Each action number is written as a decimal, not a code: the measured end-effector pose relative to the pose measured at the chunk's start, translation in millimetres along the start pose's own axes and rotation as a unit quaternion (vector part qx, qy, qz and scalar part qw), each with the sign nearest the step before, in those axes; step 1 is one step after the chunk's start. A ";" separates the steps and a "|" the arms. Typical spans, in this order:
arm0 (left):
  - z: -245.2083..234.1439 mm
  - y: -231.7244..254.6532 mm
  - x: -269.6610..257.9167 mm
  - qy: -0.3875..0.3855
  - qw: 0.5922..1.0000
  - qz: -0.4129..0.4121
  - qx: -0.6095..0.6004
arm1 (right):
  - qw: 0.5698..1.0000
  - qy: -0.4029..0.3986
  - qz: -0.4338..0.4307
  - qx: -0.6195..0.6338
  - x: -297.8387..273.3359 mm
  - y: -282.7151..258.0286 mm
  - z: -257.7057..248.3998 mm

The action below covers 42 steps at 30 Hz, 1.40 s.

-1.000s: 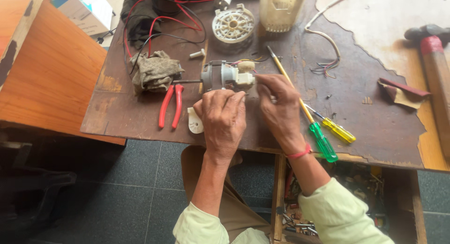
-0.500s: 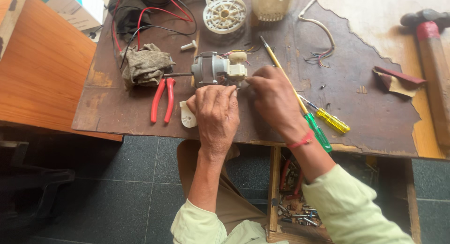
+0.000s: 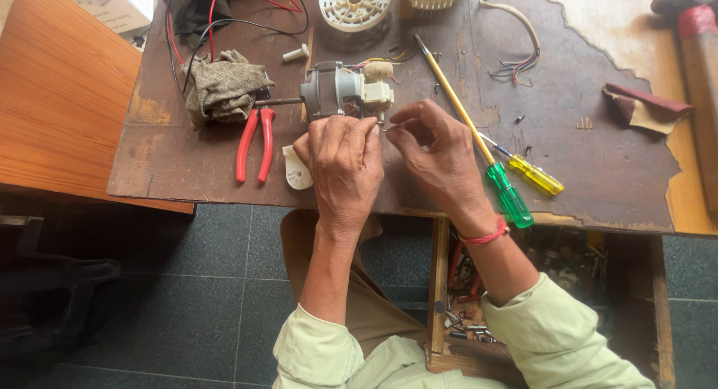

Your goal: The person works on a motor assembly and small electrical components at a workbench, sorting through a drawer of hardware and handling small parts by hand.

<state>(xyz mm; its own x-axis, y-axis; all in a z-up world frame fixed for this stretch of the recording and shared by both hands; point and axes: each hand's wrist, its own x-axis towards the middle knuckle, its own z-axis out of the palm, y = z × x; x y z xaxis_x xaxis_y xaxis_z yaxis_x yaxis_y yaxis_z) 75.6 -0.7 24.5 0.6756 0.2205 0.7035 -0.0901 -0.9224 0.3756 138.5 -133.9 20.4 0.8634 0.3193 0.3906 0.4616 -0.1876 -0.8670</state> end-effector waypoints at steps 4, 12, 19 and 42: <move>0.5 0.7 0.2 -0.009 1.000 0.005 0.007 | 0.996 0.041 0.032 0.068 -2.7 -4.5 10.7; 3.7 -5.0 -9.7 0.013 0.997 0.052 0.056 | 0.994 0.077 -0.060 -0.044 -16.1 -6.2 -11.8; 8.2 -16.8 -19.8 -0.056 0.989 0.102 0.095 | 0.989 0.106 -0.098 -0.015 -24.8 -13.9 -89.7; -21.0 77.2 -130.5 -0.286 0.880 -0.064 -0.374 | 0.926 -0.223 0.153 -0.264 -195.8 23.9 -169.3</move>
<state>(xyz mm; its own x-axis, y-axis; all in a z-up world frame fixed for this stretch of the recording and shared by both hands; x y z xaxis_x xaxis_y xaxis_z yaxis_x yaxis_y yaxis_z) -34.9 -94.0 -25.6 0.9537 -0.0863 0.2880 -0.2984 -0.3883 0.8719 14.9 -358.2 -24.4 0.8551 0.5051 -0.1166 0.3458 -0.7233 -0.5977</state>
